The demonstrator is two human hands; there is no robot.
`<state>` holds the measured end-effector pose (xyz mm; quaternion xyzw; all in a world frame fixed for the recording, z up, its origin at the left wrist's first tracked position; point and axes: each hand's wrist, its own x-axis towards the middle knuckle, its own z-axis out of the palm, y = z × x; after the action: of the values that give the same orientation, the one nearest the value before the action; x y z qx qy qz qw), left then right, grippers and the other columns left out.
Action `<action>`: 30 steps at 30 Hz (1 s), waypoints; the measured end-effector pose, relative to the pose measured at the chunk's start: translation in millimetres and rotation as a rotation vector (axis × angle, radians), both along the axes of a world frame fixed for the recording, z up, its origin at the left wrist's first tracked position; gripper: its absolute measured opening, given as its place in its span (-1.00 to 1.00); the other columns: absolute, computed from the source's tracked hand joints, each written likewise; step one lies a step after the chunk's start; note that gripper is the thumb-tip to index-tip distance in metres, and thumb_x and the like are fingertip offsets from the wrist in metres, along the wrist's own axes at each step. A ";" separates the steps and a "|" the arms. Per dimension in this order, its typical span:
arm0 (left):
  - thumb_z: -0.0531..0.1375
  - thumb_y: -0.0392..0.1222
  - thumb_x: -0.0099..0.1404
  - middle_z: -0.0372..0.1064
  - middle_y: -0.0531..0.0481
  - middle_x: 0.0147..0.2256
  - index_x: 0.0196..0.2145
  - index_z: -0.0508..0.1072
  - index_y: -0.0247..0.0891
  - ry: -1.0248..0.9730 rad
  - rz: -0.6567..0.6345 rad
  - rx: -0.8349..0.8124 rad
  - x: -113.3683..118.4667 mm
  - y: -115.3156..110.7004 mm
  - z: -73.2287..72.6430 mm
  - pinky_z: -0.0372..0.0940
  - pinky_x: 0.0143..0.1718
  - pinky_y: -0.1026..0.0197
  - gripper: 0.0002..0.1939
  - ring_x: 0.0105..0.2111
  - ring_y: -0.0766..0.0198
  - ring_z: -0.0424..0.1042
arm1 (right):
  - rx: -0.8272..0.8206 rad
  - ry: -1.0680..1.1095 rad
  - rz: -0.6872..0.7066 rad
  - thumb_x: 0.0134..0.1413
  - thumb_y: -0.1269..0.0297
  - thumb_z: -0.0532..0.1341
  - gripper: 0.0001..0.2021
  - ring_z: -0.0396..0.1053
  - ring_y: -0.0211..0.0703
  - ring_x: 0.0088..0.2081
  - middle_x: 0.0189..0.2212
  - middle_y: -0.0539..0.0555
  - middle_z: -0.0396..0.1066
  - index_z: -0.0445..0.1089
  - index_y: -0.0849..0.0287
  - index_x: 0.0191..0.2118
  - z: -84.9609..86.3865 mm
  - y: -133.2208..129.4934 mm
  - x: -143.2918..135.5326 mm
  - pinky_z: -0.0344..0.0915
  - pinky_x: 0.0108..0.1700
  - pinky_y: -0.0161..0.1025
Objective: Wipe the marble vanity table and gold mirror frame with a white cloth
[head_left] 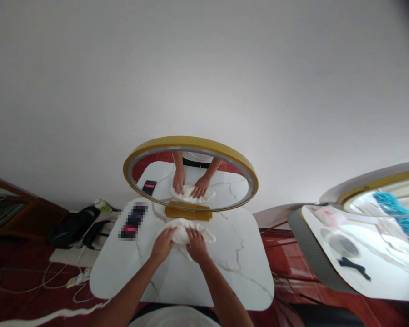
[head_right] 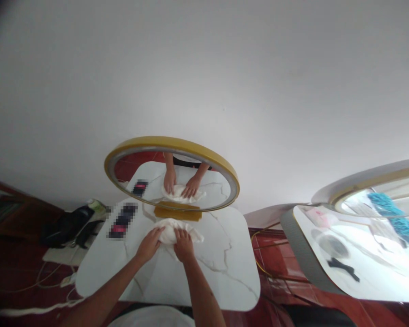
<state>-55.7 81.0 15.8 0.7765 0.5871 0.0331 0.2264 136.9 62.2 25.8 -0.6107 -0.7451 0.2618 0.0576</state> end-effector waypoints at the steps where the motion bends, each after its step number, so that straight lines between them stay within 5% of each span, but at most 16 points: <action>1: -0.04 -0.33 0.14 0.11 -0.06 0.16 0.22 0.05 -0.18 -0.005 0.008 0.013 2.1 1.6 -1.0 -0.05 0.18 0.07 -0.35 0.17 0.17 0.05 | 0.000 -0.004 -0.004 -0.12 0.41 0.05 -0.27 -0.05 -0.01 0.21 0.21 0.08 0.06 -0.05 0.10 0.27 -0.4 2.4 -0.4 -0.10 0.19 -0.08; 8: 0.02 -0.28 0.09 0.12 -0.08 0.11 0.16 0.12 -0.13 0.010 0.060 -0.067 4.4 -26.9 4.6 0.03 0.08 0.07 -0.37 0.13 0.10 0.06 | -0.030 0.003 0.050 -0.12 0.31 0.09 -0.27 -0.06 0.04 0.22 0.23 0.04 0.03 -0.03 0.06 0.27 0.9 -25.6 10.9 -0.16 0.22 -0.06; 19: 0.17 -0.21 -0.06 0.13 -0.07 0.05 0.06 0.20 -0.11 -0.084 -0.174 -0.288 11.9 -101.1 9.4 0.05 0.01 0.15 -0.34 0.05 0.07 0.12 | -0.203 0.082 0.209 -0.11 -0.06 0.17 -0.22 -0.06 0.08 0.20 0.22 -0.03 0.03 -0.09 -0.14 0.26 -15.9 -121.1 67.7 -0.25 0.24 -0.07; 24: 0.16 -0.21 -0.05 0.11 -0.09 0.07 0.09 0.19 -0.16 -0.091 -0.184 -0.307 27.8 -95.8 11.8 0.06 0.03 0.14 -0.33 0.06 0.07 0.10 | -0.219 0.041 0.188 -0.07 0.03 0.13 -0.26 -0.09 0.07 0.23 0.25 -0.03 -0.02 -0.09 -0.11 0.27 -15.5 -116.2 76.5 -0.25 0.24 -0.08; 30: 0.12 -0.22 0.03 0.06 -0.07 0.14 0.13 0.14 -0.17 -0.061 -0.118 -0.327 51.3 -58.0 21.5 0.02 0.08 0.14 -0.35 0.11 0.09 0.06 | -0.110 -0.046 0.080 -0.13 0.22 0.13 -0.29 -0.07 0.00 0.21 0.21 -0.03 0.05 0.00 -0.05 0.24 -10.2 -77.1 77.5 -0.18 0.22 -0.12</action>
<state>-4.3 23.0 37.3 0.7610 0.5309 -0.0526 0.3691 214.4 -14.9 15.6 -0.5884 -0.7546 0.2903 -0.0040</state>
